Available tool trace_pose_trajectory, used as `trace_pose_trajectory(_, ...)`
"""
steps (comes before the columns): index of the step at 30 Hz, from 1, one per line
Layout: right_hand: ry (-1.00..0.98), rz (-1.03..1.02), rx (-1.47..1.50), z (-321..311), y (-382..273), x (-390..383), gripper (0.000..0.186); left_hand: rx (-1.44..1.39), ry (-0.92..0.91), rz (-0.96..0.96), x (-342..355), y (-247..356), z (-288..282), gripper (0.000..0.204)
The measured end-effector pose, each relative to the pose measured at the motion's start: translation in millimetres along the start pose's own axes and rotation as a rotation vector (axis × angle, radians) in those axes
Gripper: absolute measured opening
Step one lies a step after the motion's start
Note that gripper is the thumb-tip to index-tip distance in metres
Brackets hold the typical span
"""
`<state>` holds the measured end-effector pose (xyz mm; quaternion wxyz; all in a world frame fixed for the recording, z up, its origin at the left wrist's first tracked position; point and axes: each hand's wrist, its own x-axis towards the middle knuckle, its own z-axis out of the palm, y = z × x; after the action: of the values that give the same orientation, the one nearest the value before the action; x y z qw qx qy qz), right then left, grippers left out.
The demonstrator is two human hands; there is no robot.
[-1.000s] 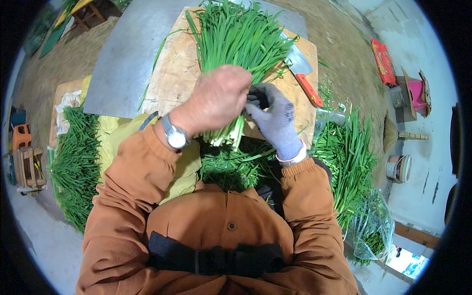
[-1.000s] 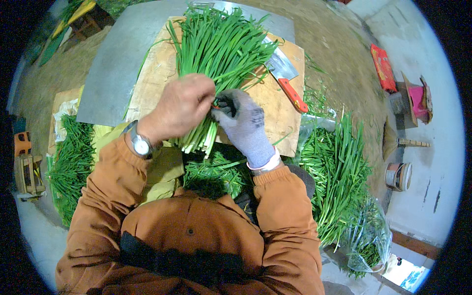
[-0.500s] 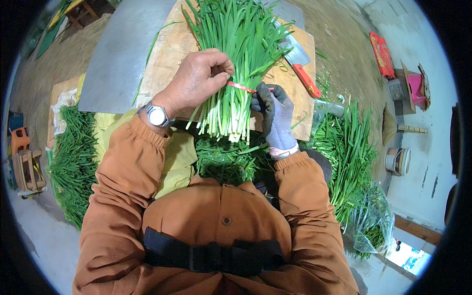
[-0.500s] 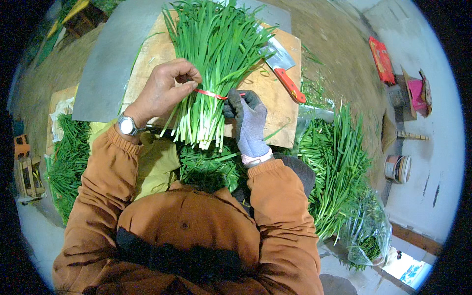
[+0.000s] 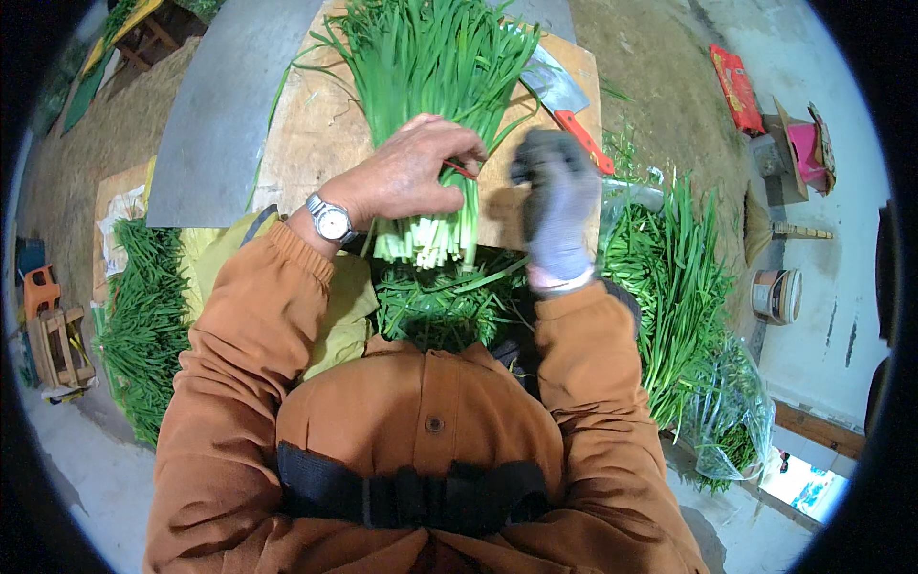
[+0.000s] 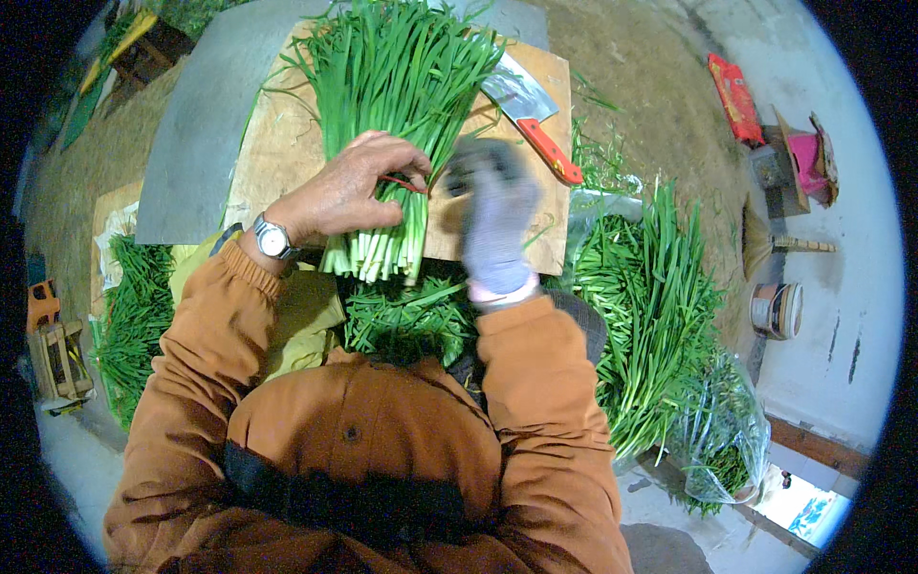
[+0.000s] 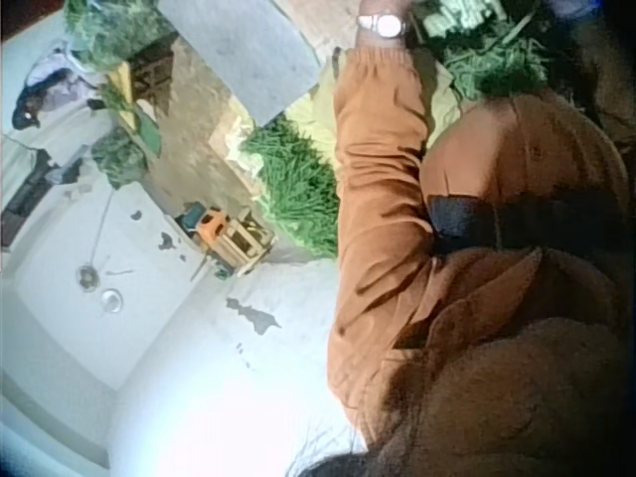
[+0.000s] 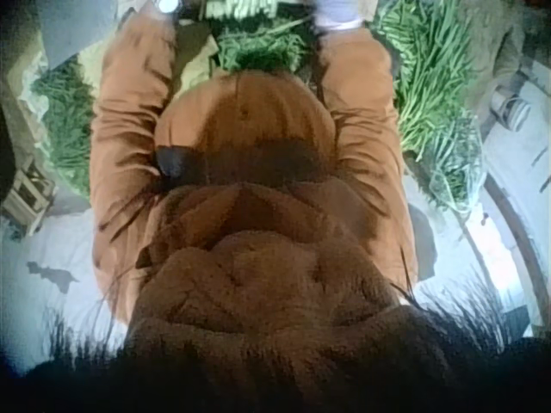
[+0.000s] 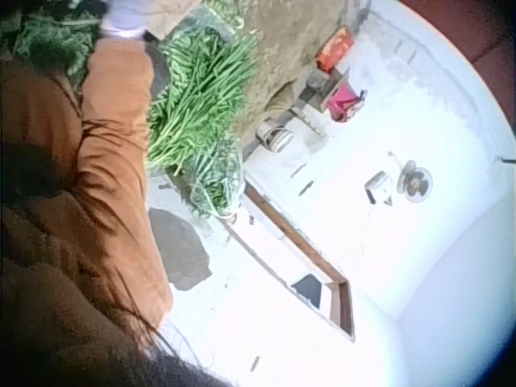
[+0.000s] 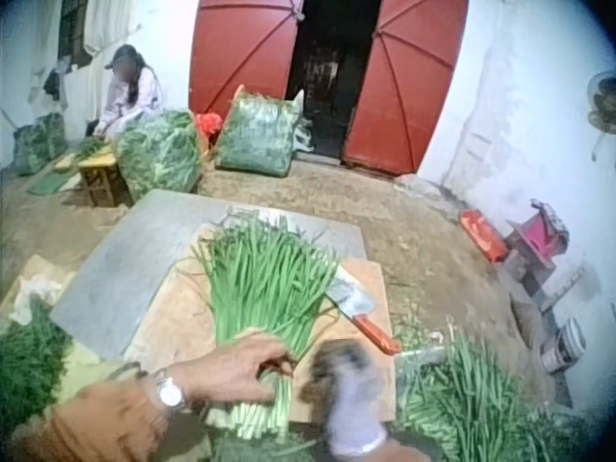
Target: The person gathers green onions, aligns them into bundles, and secures each bundle with a red rubber band. The person uses a knife to trim the ends of the green onions and places the finished bundles on the table.
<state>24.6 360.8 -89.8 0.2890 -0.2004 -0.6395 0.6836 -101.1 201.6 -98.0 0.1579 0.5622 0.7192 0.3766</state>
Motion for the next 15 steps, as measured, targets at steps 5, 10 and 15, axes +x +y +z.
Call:
trace_pose_trajectory(5, 0.157, 0.127, 0.064, -22, -15, 10, 0.025, -0.089, -0.038, -0.026, 0, -6, 2, 0.051)
trace_pose_trajectory(10, -0.252, 0.02, -0.313, -9, 15, -10, 0.02, -0.063, 0.028, -0.046, 0, -4, 12, 0.063)
trace_pose_trajectory(15, -0.31, -0.071, -0.464, -10, 28, -9, 0.027, -0.073, 0.03, -0.072, 0, -3, 13, 0.067)
